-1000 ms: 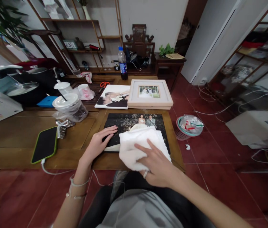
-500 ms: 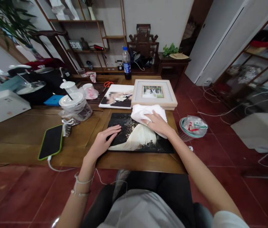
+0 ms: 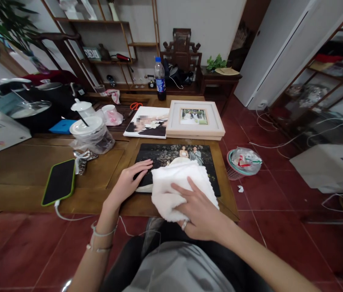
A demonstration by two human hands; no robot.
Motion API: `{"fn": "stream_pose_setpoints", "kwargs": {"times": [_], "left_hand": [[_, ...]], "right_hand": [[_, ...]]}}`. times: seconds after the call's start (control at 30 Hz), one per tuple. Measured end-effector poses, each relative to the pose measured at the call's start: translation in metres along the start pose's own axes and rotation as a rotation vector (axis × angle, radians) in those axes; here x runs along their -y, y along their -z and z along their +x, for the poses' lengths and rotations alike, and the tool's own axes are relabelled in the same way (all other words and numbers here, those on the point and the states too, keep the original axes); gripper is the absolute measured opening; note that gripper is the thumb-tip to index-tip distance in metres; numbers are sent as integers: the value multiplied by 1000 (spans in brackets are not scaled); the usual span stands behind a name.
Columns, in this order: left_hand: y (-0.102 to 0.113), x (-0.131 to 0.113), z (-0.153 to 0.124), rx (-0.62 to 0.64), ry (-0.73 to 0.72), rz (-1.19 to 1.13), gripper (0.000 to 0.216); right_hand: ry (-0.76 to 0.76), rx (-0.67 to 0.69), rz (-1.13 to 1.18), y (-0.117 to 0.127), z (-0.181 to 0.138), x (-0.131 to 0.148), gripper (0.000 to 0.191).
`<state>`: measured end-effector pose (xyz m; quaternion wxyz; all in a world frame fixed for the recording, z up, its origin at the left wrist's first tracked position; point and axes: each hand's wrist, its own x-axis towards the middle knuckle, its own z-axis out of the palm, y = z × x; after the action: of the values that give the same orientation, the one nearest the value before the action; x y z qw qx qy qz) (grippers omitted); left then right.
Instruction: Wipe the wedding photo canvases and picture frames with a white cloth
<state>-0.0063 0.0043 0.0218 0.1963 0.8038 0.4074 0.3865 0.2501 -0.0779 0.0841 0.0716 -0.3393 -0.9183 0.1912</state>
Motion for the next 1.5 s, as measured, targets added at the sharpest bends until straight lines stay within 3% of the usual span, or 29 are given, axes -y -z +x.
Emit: {"fn": "stream_pose_setpoints", "kwargs": {"times": [0.13, 0.37, 0.5, 0.6, 0.73, 0.93, 1.03, 1.2, 1.43, 1.5], "left_hand": [[0, -1, 0, -1, 1, -6, 24], [0, 0, -1, -12, -7, -15, 24], [0, 1, -1, -9, -9, -19, 24], [0, 1, -1, -9, -14, -20, 24], [-1, 1, -1, -18, -5, -21, 24], [0, 0, 0, -3, 3, 10, 24], [0, -1, 0, -3, -1, 9, 24], [0, 0, -1, -14, -2, 2, 24], [-3, 5, -1, -29, -15, -24, 25], [-2, 4, -1, -28, -19, -22, 25]], "right_hand": [[-67, -28, 2, 7, 14, -14, 29], [-376, -150, -25, 23, 62, -81, 39], [-376, -213, -34, 31, 83, -102, 38], [-298, -240, -98, 27, 88, -98, 34], [-148, -216, -162, 9, 74, -71, 29], [41, -49, -68, -6, 29, -12, 38], [60, 16, -29, -6, 15, 0, 40], [-17, -49, -82, 3, 21, -22, 26], [-328, -178, -177, 24, 65, -83, 35], [-357, -206, -189, 26, 75, -94, 37]]}}
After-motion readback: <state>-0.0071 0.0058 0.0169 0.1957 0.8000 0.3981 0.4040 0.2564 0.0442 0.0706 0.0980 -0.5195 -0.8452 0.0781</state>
